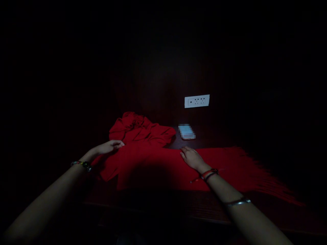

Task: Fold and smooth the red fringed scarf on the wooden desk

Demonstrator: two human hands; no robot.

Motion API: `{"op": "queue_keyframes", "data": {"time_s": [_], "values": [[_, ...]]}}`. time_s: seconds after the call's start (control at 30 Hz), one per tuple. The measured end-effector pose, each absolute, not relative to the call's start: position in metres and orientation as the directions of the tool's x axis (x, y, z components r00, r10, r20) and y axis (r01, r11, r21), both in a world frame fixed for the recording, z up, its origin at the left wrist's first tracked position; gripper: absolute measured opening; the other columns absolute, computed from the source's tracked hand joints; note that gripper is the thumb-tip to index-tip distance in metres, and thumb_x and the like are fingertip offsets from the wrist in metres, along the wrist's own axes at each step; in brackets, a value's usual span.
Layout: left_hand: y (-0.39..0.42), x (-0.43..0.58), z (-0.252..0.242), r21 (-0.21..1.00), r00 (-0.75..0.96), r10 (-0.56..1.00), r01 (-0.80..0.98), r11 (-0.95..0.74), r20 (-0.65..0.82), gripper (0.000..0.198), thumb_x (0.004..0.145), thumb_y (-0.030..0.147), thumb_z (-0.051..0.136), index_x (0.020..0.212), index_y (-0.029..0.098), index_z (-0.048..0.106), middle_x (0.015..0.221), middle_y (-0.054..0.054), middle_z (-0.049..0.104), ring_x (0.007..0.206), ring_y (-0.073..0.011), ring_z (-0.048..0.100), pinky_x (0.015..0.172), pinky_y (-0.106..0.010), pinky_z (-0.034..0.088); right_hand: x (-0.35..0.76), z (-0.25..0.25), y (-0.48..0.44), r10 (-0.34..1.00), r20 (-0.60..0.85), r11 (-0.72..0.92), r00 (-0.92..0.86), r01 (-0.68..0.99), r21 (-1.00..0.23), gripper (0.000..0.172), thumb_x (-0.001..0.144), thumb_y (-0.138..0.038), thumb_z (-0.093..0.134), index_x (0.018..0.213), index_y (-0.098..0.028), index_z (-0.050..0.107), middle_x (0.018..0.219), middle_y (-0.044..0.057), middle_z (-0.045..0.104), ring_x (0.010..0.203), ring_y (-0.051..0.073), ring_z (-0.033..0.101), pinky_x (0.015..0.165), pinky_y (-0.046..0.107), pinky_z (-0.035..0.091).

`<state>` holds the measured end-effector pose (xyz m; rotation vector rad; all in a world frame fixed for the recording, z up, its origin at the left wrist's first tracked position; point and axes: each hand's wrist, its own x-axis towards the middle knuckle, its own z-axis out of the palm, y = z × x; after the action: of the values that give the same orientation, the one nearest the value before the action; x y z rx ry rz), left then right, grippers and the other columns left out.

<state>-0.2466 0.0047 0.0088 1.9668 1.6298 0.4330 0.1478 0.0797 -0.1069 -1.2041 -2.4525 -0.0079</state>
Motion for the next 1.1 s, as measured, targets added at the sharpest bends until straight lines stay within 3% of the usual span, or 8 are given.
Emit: {"op": "queue_keyframes", "data": {"time_s": [0.2,0.37,0.6,0.73,0.93,1.1], "values": [[0.004,-0.224,0.015,0.546,0.213,0.968,0.831,-0.107,-0.135,0.041,0.073,0.050,0.039,0.088,0.015,0.055,0.090,-0.004,0.056,0.080,-0.0158,0.047,0.070,-0.023,0.036,0.147,-0.105,0.078,0.757,0.354,0.628,-0.549,0.761,-0.164,0.039,0.085,-0.025,0.029,0.111,-0.007,0.052,0.112,0.015,0.054,0.104,0.022,0.048,0.090,0.032,0.037],[0.005,-0.230,0.019,0.525,0.170,0.968,0.849,-0.050,-0.183,0.047,0.058,0.045,0.058,0.094,0.014,0.054,0.093,-0.004,0.056,0.082,-0.0164,0.048,0.070,-0.023,0.036,0.148,-0.108,0.080,0.755,0.366,0.631,-0.545,0.755,-0.178,0.038,0.086,-0.026,0.029,0.110,-0.009,0.053,0.112,0.015,0.054,0.105,0.021,0.048,0.090,0.032,0.037],[0.005,-0.236,0.023,0.528,0.214,0.968,0.841,-0.117,-0.127,0.026,0.059,0.039,0.055,0.065,0.014,0.052,0.063,0.003,0.047,0.060,-0.0111,0.043,0.056,-0.021,0.033,0.148,-0.110,0.082,0.755,0.355,0.630,-0.552,0.759,-0.161,0.039,0.086,-0.027,0.028,0.111,-0.008,0.051,0.113,0.015,0.053,0.104,0.021,0.048,0.091,0.032,0.036],[-0.004,-0.256,0.030,0.560,0.134,0.989,0.825,-0.077,-0.060,0.023,0.060,0.038,0.051,0.065,0.016,0.050,0.061,0.003,0.047,0.059,-0.0111,0.043,0.057,-0.022,0.035,0.148,-0.111,0.082,0.756,0.363,0.626,-0.544,0.763,-0.160,0.039,0.086,-0.028,0.028,0.112,-0.009,0.051,0.113,0.015,0.053,0.106,0.021,0.047,0.091,0.033,0.036],[-0.016,-0.303,0.038,0.412,0.062,0.983,0.911,0.014,-0.171,0.025,0.056,0.039,0.047,0.064,0.016,0.055,0.066,0.001,0.055,0.070,-0.0154,0.050,0.068,-0.024,0.038,0.150,-0.112,0.083,0.749,0.374,0.634,-0.547,0.756,-0.163,0.039,0.086,-0.028,0.028,0.111,-0.009,0.052,0.113,0.014,0.053,0.106,0.021,0.047,0.091,0.033,0.036],[-0.010,-0.326,0.043,0.315,-0.073,0.981,0.941,0.127,-0.178,0.024,0.054,0.038,0.044,0.063,0.017,0.053,0.061,0.001,0.055,0.065,-0.0161,0.051,0.063,-0.025,0.040,0.150,-0.111,0.082,0.756,0.358,0.628,-0.547,0.761,-0.162,0.040,0.086,-0.028,0.028,0.111,-0.009,0.052,0.114,0.014,0.053,0.105,0.021,0.047,0.090,0.033,0.036]]}}
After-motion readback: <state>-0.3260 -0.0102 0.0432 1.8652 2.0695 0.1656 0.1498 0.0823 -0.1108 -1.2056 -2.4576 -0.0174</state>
